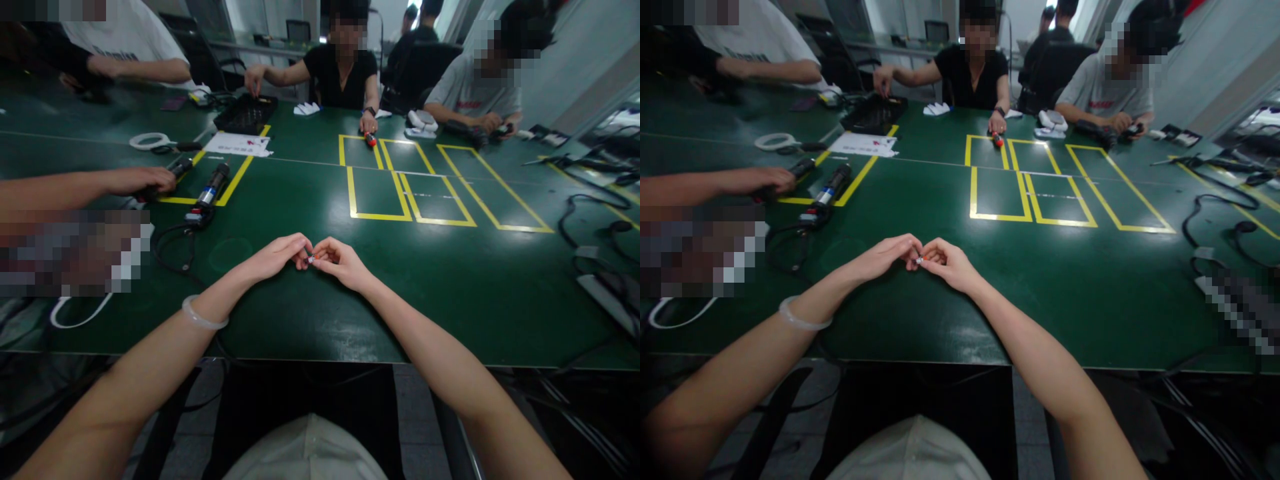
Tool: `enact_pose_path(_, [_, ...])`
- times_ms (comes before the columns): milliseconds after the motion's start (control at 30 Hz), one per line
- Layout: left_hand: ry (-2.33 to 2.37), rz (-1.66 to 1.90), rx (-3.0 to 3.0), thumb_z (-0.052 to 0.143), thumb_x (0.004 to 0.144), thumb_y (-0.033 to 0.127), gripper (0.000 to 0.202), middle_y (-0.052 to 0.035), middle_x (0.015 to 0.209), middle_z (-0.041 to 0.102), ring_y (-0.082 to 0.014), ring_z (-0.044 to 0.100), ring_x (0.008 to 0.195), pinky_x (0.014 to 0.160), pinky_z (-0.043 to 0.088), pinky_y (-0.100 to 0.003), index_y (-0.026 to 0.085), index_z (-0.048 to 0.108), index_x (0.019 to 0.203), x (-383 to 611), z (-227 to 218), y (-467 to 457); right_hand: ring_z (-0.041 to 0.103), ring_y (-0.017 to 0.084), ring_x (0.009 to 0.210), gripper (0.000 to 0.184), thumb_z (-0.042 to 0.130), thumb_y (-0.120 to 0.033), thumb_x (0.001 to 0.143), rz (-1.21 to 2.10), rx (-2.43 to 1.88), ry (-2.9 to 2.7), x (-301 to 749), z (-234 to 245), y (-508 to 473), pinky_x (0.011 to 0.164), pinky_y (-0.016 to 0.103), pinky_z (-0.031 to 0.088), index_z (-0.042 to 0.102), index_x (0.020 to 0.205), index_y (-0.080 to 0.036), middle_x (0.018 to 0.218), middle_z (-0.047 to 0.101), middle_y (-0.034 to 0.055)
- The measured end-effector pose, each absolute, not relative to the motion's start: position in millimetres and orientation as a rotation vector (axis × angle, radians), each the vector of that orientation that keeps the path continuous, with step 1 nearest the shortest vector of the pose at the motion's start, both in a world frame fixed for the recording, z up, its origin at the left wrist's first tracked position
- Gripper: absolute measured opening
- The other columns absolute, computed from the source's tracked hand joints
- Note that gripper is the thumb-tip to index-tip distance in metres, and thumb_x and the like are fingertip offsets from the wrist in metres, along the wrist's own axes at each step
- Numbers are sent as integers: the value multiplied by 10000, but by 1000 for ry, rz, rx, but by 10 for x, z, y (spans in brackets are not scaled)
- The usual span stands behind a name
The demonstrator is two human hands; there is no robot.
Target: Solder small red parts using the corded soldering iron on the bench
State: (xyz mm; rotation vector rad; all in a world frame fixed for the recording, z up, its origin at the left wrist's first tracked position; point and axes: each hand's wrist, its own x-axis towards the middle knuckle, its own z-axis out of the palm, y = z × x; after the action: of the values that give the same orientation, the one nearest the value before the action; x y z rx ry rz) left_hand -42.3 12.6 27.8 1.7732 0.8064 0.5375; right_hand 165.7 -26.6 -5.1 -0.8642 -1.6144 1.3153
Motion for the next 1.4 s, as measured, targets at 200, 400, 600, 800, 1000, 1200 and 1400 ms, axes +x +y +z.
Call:
enact_pose_path(200, [793,404,1881,430,965,590,498,-54,759,639,-153,574,704,721,474,-296,139,590,825,-421,273,143,562,115,709,199,670,-330,848,1112,-908,-1686,1688,-47,-248,670,264,467,579,970,-201,867,640,7])
enact_pose_path(400, [809,427,1906,554,931,499,363,-31,813,638,-149,586,746,730,464,-280,145,625,965,-448,297,111,550,114,701,257,658,-308,846,1024,-966,-1756,1697,-71,-253,654,264,459,564,1064,-209,887,629,-1])
enact_pose_path(600, [926,473,2007,603,894,499,364,-33,841,661,-166,611,780,713,464,-277,158,637,1017,-456,269,114,560,118,719,251,671,-346,852,1052,-1008,-1760,1720,-70,-245,668,264,464,607,1040,-193,896,659,12])
enact_pose_path(800, [917,492,2026,612,886,492,376,-45,909,674,-176,626,839,773,485,-297,159,637,1060,-457,273,115,573,125,727,165,649,-270,859,962,-989,-1792,1736,-57,-242,685,271,471,625,1002,-191,863,647,6])
enact_pose_path(1000, [904,431,1991,559,911,473,372,-58,916,703,-178,632,824,773,473,-299,153,641,1084,-456,274,107,587,125,729,153,619,-219,866,896,-972,-1821,1753,-74,-229,687,267,475,627,1017,-189,871,650,7])
enact_pose_path(1200, [919,412,1975,573,889,456,330,-40,840,680,-163,600,760,729,449,-283,156,649,1003,-444,270,98,605,132,769,148,603,-207,881,793,-1002,-1911,1746,-30,-258,732,277,487,613,1028,-197,972,682,28])
enact_pose_path(1400, [930,401,1976,582,880,442,299,-13,748,634,-156,574,718,683,420,-266,159,644,956,-450,276,107,612,146,794,135,607,-182,876,700,-1026,-2001,1737,5,-283,766,288,483,623,1010,-192,952,671,34])
